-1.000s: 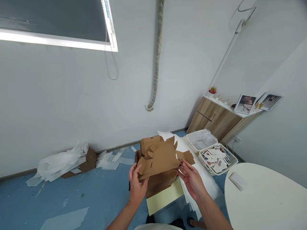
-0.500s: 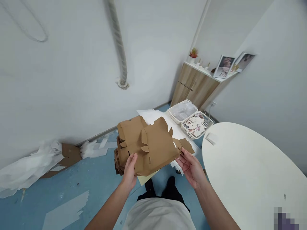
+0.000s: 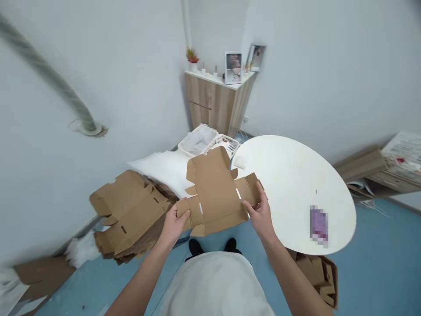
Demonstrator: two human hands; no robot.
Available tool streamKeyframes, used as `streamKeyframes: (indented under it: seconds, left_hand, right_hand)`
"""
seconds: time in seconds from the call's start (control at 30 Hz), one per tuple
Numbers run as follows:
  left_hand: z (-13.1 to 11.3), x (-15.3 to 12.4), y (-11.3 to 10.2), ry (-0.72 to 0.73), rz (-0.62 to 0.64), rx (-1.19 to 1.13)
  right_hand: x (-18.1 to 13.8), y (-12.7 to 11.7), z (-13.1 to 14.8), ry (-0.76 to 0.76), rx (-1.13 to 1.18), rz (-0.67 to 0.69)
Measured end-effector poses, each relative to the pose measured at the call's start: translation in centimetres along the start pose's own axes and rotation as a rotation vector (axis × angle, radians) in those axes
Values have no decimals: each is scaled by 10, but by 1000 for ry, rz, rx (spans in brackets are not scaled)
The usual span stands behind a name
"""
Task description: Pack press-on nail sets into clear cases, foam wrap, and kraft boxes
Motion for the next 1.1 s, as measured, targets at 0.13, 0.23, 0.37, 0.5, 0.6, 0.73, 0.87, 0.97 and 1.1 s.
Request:
streamKeyframes:
  seconds: [0.13, 0.23, 0.37, 0.5, 0.6, 0.73, 0.87, 0.97, 1.1]
  left_hand:
    - [-7, 9, 58, 104, 63, 185]
    - [-7, 17, 103, 168, 148, 306]
    - [-2, 29, 160, 251, 220, 455]
    - [1, 39, 209, 289, 295, 544]
    - [2, 45, 239, 293, 351, 573]
    - [8, 58, 269, 301, 460, 639]
    - [20, 79, 289, 303, 557, 676]
    - [28, 95, 300, 310, 609, 726]
    - [34, 113, 312, 284, 693, 741]
  right_hand:
    - [1, -70, -6, -44, -12, -174]
    - [3, -119, -21, -10, -63, -196]
    - [1, -175, -44, 42, -148, -233]
    - [-8, -215, -66, 112, -92, -284]
    - [-13, -232, -82, 155, -89, -282]
    - [-15, -244, -99, 213, -125, -256]
    - [-10, -248, -108, 278, -210, -268]
    - [-5, -251, -111, 342, -331, -309]
    - [6, -256, -112, 396, -533, -420]
Point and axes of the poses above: each hand's wrist, its own x-axis towards the middle knuckle, its own y-axis out of the palm, z = x × y, the point moved 3 cm from there along x, towards the middle knuckle, and after that the axes turned 3 degrees about z, right-handed, at the moved point
